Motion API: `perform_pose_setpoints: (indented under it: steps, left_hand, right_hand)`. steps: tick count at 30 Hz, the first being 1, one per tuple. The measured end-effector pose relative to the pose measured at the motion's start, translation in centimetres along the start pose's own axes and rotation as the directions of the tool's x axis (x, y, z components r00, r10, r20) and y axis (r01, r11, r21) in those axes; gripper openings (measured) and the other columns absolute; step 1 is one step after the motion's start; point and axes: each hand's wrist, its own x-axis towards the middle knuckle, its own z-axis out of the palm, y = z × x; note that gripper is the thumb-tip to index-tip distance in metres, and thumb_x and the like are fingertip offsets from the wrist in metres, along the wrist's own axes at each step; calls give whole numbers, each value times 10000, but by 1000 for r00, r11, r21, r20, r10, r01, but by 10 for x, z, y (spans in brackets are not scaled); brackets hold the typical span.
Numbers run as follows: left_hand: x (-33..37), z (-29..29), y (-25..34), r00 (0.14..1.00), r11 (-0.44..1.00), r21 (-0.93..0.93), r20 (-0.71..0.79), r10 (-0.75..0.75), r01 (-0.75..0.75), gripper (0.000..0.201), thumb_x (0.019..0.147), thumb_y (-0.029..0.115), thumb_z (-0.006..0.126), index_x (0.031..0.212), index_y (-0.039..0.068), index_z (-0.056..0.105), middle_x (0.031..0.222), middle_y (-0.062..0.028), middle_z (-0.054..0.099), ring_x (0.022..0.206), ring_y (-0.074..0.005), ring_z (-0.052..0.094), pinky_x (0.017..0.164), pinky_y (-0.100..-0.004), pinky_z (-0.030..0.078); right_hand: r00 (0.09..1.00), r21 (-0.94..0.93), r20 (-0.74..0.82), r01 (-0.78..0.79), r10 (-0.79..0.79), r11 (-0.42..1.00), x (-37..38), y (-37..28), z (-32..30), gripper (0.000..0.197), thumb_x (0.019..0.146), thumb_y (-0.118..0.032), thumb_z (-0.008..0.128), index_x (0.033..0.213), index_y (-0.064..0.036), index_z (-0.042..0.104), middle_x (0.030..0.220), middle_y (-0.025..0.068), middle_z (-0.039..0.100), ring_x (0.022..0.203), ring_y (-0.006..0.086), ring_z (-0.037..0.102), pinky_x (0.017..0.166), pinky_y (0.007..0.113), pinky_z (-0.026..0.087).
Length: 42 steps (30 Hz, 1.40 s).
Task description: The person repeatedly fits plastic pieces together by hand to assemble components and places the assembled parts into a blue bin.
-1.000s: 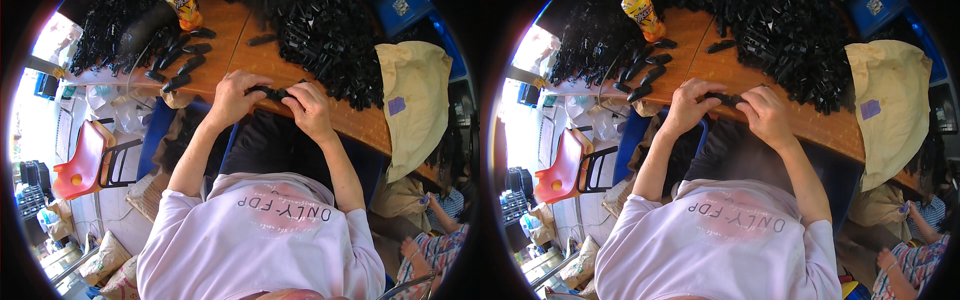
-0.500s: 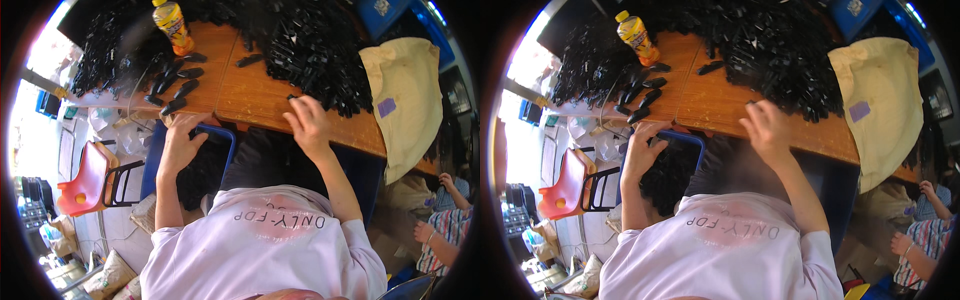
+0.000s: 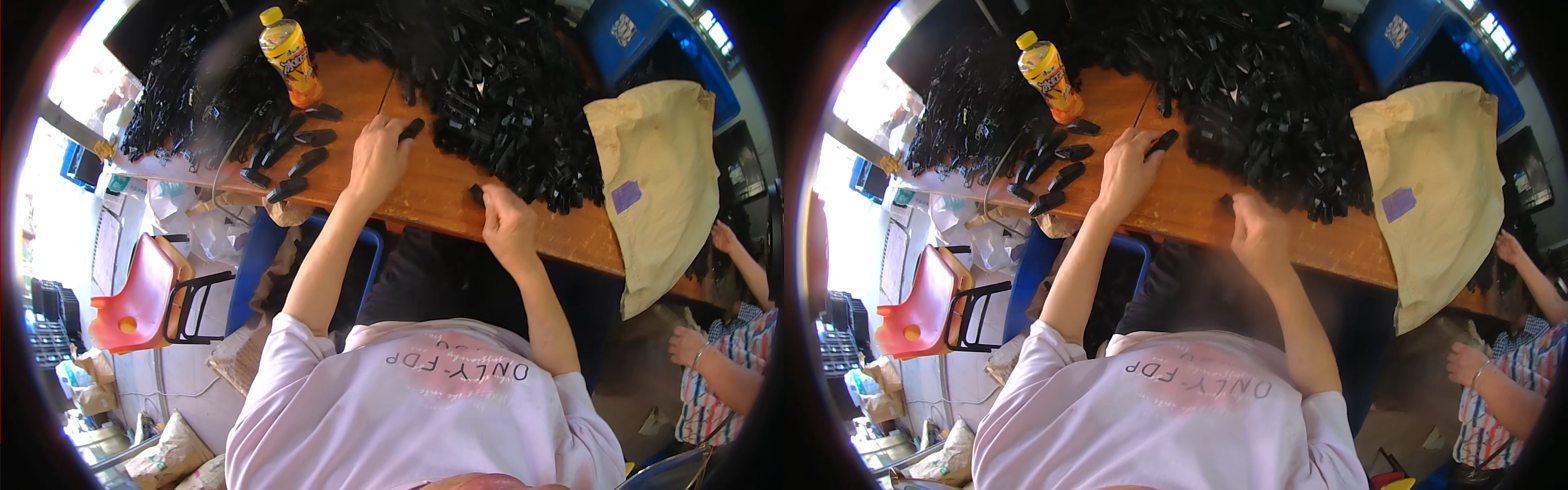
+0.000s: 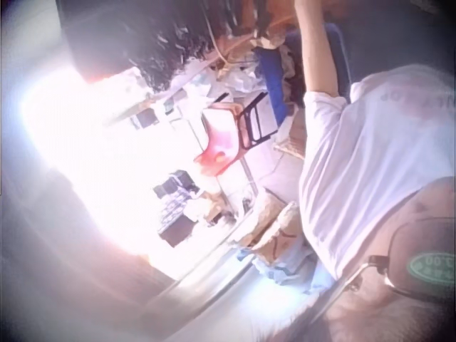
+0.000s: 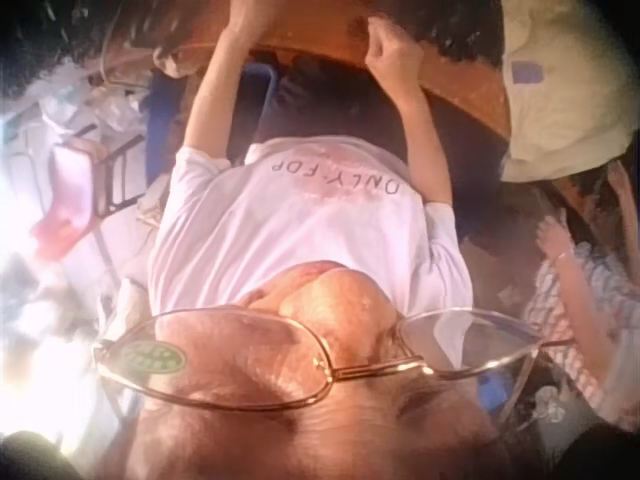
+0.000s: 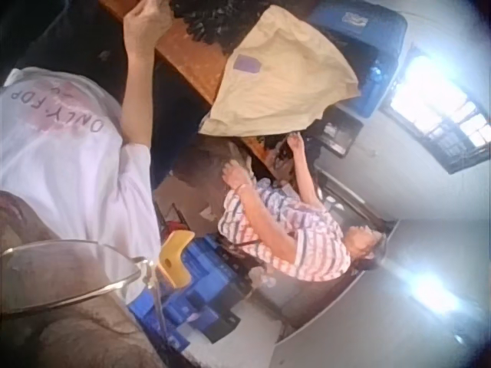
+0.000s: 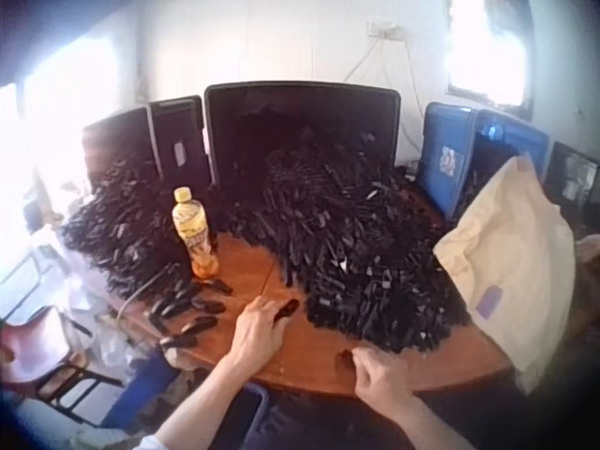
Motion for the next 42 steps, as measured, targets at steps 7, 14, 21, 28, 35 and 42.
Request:
perform_pose_setpoints:
  steps: [7, 14, 21, 28, 35, 42]
  left_hand:
    - [-39, -29, 63, 988, 915, -398, 155, -9, 70, 415, 938, 114, 766, 1331, -4, 702, 1432, -205, 637, 1155, -408, 702, 990, -426, 577]
    - [-32, -41, 35, 862, 884, -218, 218, 457, -413, 327, 866, -17, 709, 1184, 29, 767, 1283, -157, 729, 1211, -356, 655, 1035, -445, 535]
    - [-49, -31, 37, 919, 921, -248, 182, 349, -300, 240, 811, 68, 813, 1025, -3, 732, 1195, -145, 733, 1137, -366, 669, 974, -439, 546]
    - [-50, -24, 33, 939, 919, -331, 191, 287, -213, 286, 818, 77, 824, 1094, 31, 767, 1152, -96, 756, 1092, -311, 685, 918, -408, 571]
    - [-52, -27, 29, 943, 917, -364, 217, 253, -163, 269, 821, 55, 833, 1085, 33, 787, 1149, -94, 763, 1064, -289, 694, 881, -392, 581]
    - [-55, -22, 27, 965, 888, -458, 205, 163, -52, 258, 822, 16, 807, 1077, 4, 770, 1095, -125, 746, 1036, -304, 696, 876, -396, 577]
  right_hand:
    - [982, 59, -85, -163, 167, 985, 1, 0, -9, 195, 955, -113, 748, 1141, -67, 713, 977, 145, 726, 851, 371, 715, 715, 459, 562]
    - [986, 35, 120, -121, 116, 992, 3, -18, 7, 229, 923, -213, 798, 1055, -55, 697, 1112, 129, 614, 908, 341, 700, 724, 446, 578]
    - [993, 261, -40, -95, 110, 960, 1, -9, -9, 184, 912, -195, 808, 994, -45, 740, 963, 125, 728, 858, 338, 724, 736, 439, 577]
    - [998, 270, 53, -33, 19, 962, -1, -6, -7, 233, 886, -129, 842, 1062, -11, 744, 1015, 125, 739, 904, 341, 720, 768, 435, 575]
    - [993, 268, 119, -22, -11, 963, 3, -9, -10, 209, 870, -106, 844, 1028, -15, 743, 965, 114, 705, 875, 333, 689, 746, 434, 549]
    - [988, 319, 96, 83, -119, 944, 27, -19, 18, 173, 835, -58, 855, 961, -20, 743, 905, 116, 684, 797, 339, 676, 695, 417, 525]
